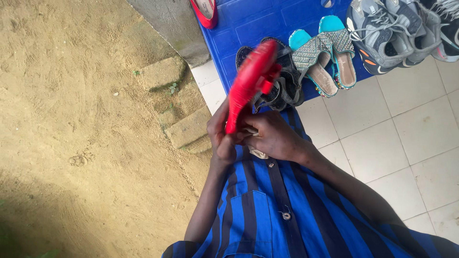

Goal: The person cleans a red shoe by hand using a cloth, wiping the exterior surfaces and the sole.

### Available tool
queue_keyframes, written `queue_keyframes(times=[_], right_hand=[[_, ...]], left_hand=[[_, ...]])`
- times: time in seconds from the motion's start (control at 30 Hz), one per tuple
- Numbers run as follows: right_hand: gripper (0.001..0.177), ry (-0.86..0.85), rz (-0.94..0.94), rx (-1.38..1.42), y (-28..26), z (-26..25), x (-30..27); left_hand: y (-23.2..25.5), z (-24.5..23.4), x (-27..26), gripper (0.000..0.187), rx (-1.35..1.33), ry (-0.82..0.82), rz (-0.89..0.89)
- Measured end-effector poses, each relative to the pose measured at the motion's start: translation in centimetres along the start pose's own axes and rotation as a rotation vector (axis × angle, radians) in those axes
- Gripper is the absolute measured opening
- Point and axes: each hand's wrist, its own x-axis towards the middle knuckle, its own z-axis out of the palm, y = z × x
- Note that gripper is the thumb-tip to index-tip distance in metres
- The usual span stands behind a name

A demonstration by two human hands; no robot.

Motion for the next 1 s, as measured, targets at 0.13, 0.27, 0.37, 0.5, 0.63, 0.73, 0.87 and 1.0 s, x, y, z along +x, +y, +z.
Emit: queue_keyframes(times=[0.13, 0.27, 0.37, 0.5, 0.63, 0.73, 0.87, 1.0], right_hand=[[0.026, -0.096, 0.035, 0.266, 0.6, -0.1, 0.5], [0.03, -0.133, 0.223, 0.678, 2.0, -0.2, 0.6], [0.024, 0.103, 0.251, 0.658, 1.5, 0.4, 0.5], [0.02, 0.015, 0.058, -0.086, -0.1, 0.1, 0.5], [0.023, -0.065, 0.115, 0.119, -0.9, -1.6, 0.6], [0.025, 0.187, -0.028, 0.253, -1.8, -2.5, 1.1], [0.031, 0.576, -0.299, -0.314, -2.6, -2.7, 1.6], [0.037, 0.395, -0.396, -0.319, -3.0, -0.9, 0.7]], left_hand=[[-2.0, -0.8, -0.7, 0.088, -0.04, 0.046, -0.067], [-4.6, -0.8, -1.3, 0.076, -0.299, 0.122, -0.143], [-6.0, -0.8, -0.7, 0.07, -0.402, 0.234, -0.203], [-5.4, -0.9, -1.3, 0.062, -0.205, 0.159, -0.195], [-4.7, -0.4, -1.0, 0.066, -0.379, 0.191, -0.243], [-3.8, -0.1, -0.4, 0.07, -0.462, 0.236, -0.261], [-2.7, 1.0, -0.7, 0.077, -0.442, 0.121, -0.25], [-2.4, 1.2, -0.7, 0.073, -0.431, 0.125, -0.243]])
